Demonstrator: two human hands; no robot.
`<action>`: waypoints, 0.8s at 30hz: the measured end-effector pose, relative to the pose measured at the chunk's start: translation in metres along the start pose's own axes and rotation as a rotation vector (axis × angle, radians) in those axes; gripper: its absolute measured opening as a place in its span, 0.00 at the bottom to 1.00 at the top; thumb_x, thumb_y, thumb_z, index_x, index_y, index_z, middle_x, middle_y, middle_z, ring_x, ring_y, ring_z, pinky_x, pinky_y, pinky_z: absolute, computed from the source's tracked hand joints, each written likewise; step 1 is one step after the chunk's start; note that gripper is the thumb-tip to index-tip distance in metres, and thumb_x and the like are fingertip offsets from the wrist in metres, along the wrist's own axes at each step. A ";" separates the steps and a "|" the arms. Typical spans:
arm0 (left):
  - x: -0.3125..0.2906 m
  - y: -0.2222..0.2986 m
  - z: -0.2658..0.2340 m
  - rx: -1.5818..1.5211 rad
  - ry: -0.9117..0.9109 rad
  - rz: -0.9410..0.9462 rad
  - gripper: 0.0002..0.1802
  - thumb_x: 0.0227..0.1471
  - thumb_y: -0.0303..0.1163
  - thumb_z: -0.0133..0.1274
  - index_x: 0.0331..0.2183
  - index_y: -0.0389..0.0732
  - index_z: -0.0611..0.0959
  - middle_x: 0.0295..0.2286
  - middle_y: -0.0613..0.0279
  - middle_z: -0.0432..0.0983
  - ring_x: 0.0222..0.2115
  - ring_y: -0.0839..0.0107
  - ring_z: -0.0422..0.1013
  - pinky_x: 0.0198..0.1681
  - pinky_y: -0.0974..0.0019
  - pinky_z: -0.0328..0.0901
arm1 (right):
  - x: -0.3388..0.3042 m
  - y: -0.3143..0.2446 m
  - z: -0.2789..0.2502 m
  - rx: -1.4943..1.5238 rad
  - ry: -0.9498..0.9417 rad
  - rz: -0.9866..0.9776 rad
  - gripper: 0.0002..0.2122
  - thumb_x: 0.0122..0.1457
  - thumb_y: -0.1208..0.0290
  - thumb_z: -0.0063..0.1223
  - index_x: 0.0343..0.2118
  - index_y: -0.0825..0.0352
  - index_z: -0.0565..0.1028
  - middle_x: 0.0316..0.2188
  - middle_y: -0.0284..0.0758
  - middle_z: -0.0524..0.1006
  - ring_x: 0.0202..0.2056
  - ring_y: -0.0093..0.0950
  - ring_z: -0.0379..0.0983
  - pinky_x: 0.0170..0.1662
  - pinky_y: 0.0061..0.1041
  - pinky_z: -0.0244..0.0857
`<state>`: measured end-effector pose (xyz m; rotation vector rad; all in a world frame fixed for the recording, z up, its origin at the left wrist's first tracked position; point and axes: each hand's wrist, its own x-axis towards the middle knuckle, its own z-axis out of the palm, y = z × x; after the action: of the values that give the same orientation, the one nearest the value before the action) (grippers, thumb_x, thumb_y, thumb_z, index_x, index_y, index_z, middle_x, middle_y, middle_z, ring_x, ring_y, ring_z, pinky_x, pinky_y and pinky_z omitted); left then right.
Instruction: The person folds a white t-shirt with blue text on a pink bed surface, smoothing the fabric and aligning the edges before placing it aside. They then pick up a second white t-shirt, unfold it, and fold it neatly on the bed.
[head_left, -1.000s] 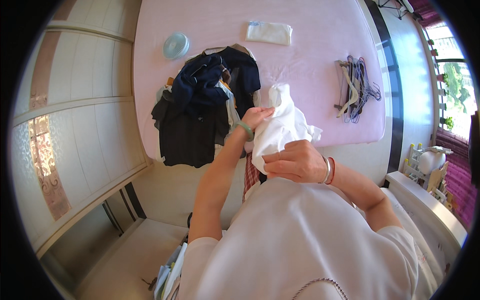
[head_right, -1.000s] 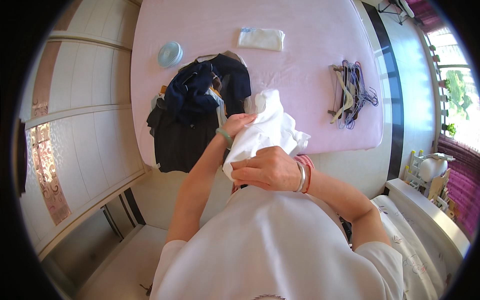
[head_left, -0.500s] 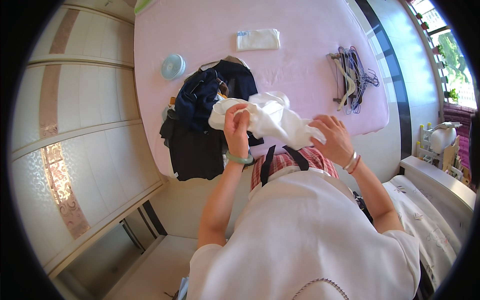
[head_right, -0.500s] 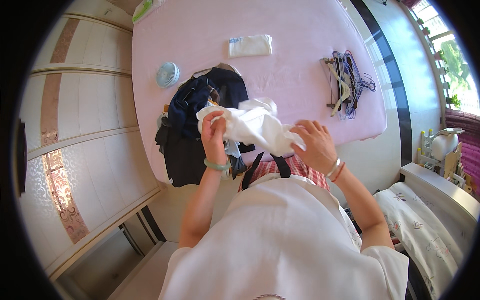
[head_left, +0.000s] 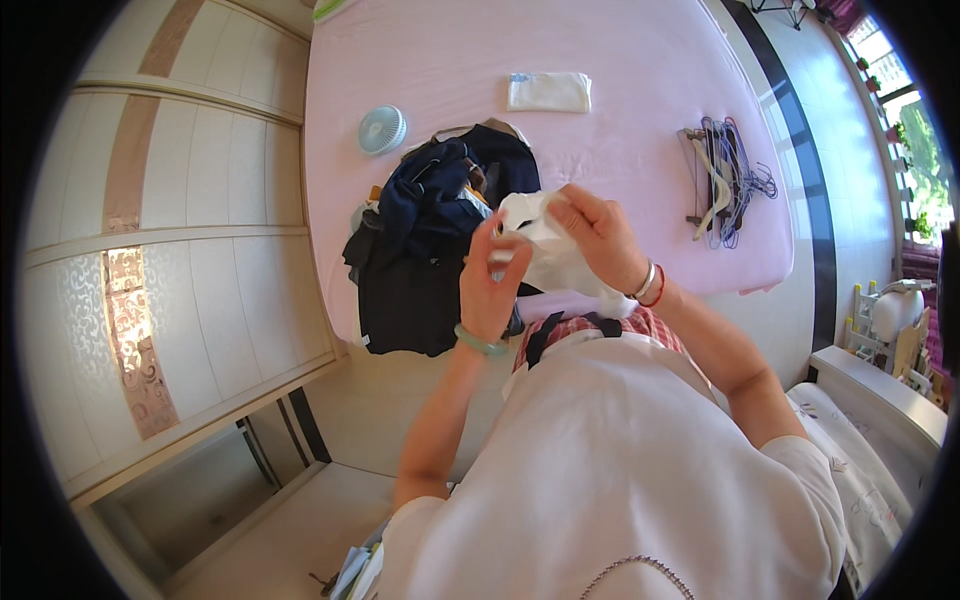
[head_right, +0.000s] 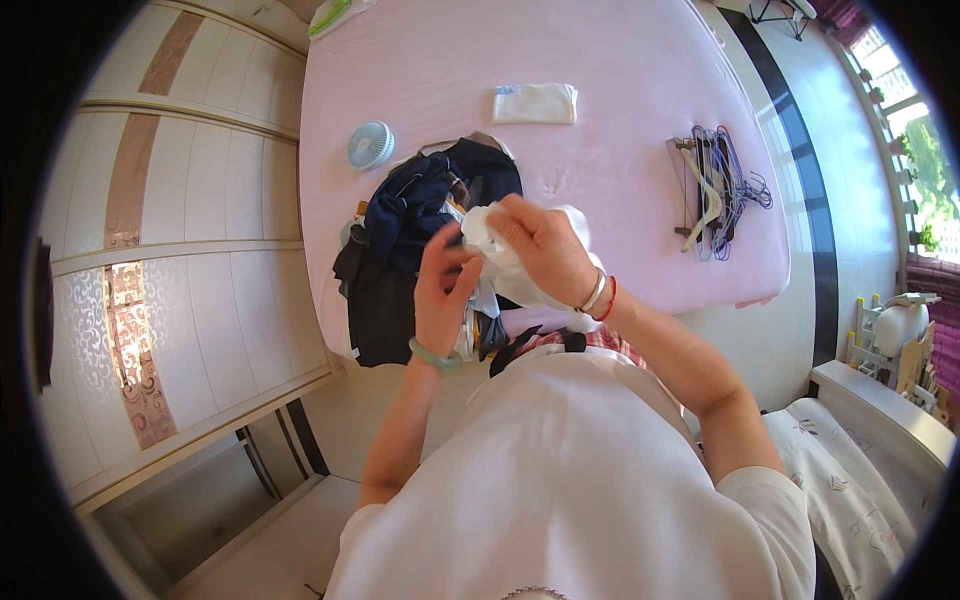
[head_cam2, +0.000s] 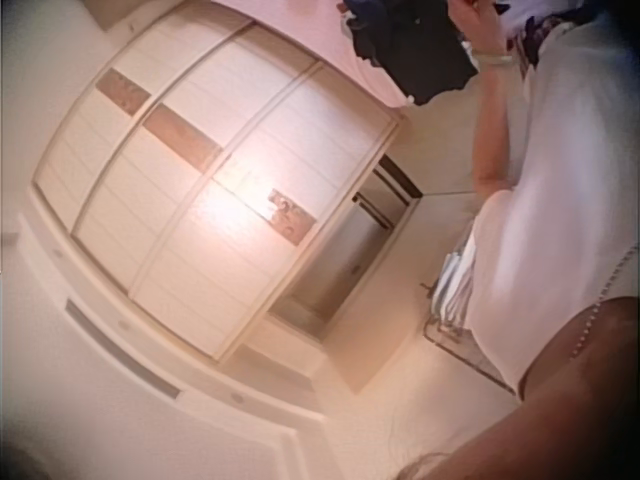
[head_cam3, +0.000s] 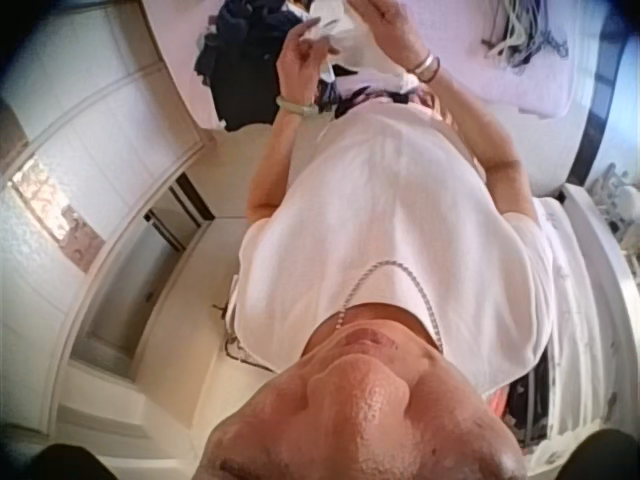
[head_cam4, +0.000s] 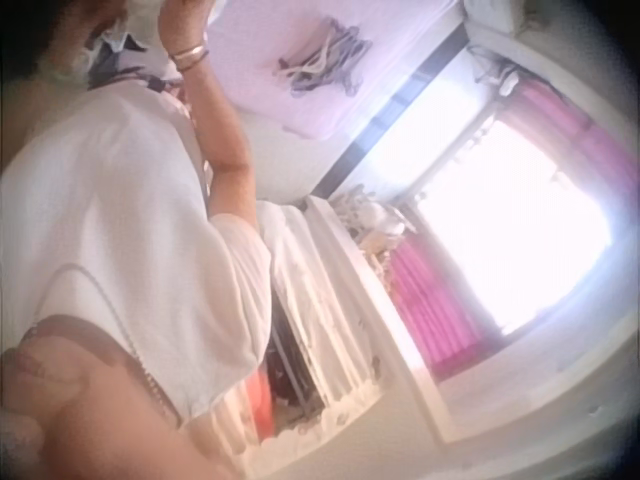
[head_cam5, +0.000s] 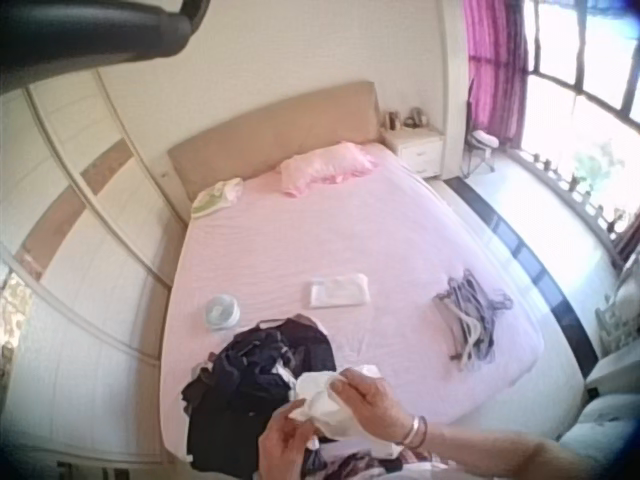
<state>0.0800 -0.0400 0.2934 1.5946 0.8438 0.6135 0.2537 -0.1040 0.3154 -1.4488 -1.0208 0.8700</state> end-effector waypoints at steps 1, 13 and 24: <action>0.010 -0.001 0.001 0.124 0.031 0.117 0.28 0.56 0.29 0.51 0.57 0.38 0.65 0.44 0.55 0.72 0.43 0.69 0.70 0.44 0.69 0.66 | 0.000 -0.006 -0.002 -0.059 -0.081 0.003 0.09 0.63 0.69 0.48 0.29 0.70 0.70 0.18 0.35 0.66 0.22 0.21 0.58 0.26 0.22 0.58; 0.040 -0.011 -0.003 -0.233 0.062 0.002 0.09 0.55 0.22 0.47 0.37 0.35 0.79 0.27 0.74 0.70 0.30 0.85 0.63 0.33 0.78 0.61 | 0.008 -0.064 -0.087 0.397 0.132 0.086 0.13 0.63 0.61 0.50 0.32 0.67 0.74 0.25 0.19 0.70 0.29 0.09 0.65 0.33 0.13 0.62; 0.050 0.077 -0.085 0.055 0.012 0.039 0.04 0.53 0.27 0.55 0.33 0.40 0.80 0.21 0.78 0.64 0.23 0.89 0.57 0.26 0.79 0.53 | 0.016 -0.009 -0.099 -0.188 -0.130 -0.199 0.14 0.52 0.66 0.63 0.37 0.69 0.76 0.27 0.31 0.77 0.28 0.21 0.71 0.35 0.22 0.67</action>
<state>0.0587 0.0456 0.3826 1.6615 0.8465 0.6326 0.3505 -0.1239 0.3367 -1.4308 -1.3502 0.7468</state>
